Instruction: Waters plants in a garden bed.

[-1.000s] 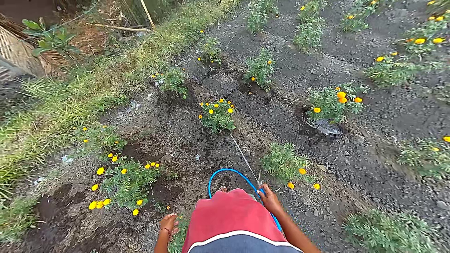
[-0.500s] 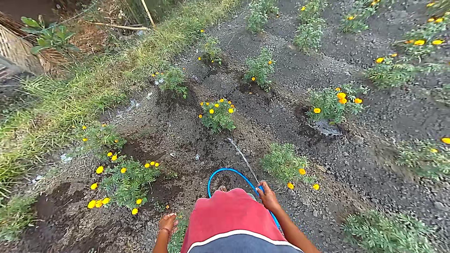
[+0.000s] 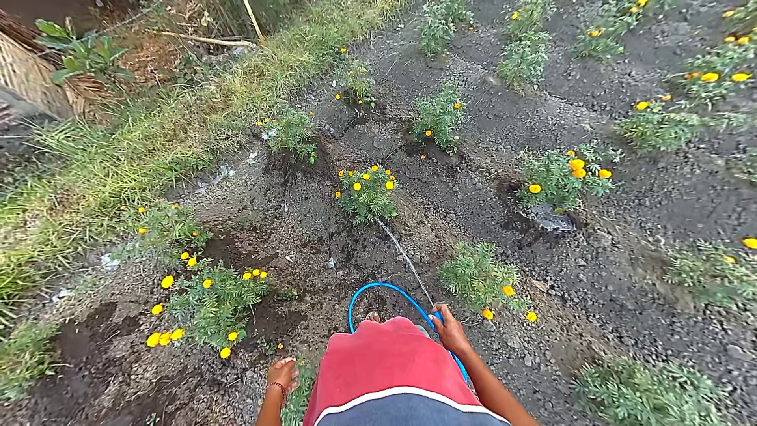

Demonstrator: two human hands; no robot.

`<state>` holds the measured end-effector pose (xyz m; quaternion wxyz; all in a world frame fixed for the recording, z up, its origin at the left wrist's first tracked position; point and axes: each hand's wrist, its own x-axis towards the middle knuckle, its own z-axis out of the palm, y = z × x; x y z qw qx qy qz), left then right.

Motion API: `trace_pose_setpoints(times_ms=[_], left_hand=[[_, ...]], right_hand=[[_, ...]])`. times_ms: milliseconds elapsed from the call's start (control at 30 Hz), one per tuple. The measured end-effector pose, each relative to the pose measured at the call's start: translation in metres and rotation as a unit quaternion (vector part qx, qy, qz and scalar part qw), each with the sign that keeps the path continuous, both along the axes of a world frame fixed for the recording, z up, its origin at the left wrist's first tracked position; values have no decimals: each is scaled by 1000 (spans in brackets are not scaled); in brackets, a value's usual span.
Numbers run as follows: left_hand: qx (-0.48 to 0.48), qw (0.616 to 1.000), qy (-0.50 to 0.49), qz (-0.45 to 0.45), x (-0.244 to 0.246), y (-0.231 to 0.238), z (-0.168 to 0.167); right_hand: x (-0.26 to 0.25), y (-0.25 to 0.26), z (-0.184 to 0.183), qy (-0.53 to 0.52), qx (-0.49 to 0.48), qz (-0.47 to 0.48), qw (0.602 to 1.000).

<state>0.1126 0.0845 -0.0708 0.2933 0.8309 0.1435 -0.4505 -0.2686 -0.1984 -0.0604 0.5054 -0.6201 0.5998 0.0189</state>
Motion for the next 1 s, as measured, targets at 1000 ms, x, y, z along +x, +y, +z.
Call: trace_pose_setpoints(times_ms=[1000], left_hand=[[13, 1000, -1, -12, 3, -12, 11]], right_hand=[[-14, -12, -8, 26, 9, -60, 998]])
